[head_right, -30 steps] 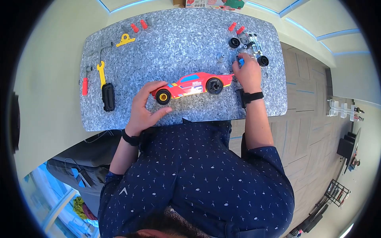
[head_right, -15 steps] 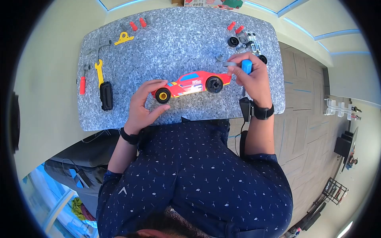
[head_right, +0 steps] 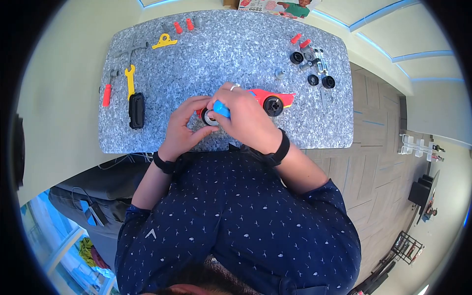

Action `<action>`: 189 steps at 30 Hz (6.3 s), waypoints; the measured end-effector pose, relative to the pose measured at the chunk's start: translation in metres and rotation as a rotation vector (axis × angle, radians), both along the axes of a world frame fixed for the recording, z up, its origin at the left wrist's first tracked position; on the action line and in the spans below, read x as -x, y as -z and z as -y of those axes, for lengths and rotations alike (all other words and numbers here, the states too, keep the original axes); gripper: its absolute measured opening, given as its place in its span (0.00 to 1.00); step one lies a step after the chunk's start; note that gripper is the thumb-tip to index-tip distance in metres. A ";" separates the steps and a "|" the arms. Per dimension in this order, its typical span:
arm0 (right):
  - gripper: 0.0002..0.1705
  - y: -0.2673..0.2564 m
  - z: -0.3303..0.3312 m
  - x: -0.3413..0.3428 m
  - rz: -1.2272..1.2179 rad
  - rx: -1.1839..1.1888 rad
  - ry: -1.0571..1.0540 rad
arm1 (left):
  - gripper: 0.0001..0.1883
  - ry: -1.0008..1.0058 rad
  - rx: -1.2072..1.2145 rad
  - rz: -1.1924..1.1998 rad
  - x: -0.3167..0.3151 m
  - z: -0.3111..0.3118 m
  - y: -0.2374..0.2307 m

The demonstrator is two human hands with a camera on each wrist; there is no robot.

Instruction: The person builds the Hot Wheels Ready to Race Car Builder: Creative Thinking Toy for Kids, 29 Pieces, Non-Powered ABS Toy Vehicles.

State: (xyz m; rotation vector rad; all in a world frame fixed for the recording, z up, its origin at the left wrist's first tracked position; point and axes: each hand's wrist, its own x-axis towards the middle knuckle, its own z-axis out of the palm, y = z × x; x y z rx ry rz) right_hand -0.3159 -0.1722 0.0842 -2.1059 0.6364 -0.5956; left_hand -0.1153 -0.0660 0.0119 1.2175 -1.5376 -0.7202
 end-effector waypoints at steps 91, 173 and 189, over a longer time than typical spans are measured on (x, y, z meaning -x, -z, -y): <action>0.31 -0.031 -0.004 -0.014 0.893 -0.410 -0.263 | 0.29 -0.055 0.099 -0.032 0.009 0.000 -0.037; 0.20 -0.031 0.005 0.001 0.519 -0.018 -0.286 | 0.30 0.053 0.045 0.035 0.000 -0.011 -0.019; 0.18 -0.015 -0.001 0.003 0.599 -0.025 -0.227 | 0.25 -0.037 -0.087 0.098 0.013 -0.008 -0.019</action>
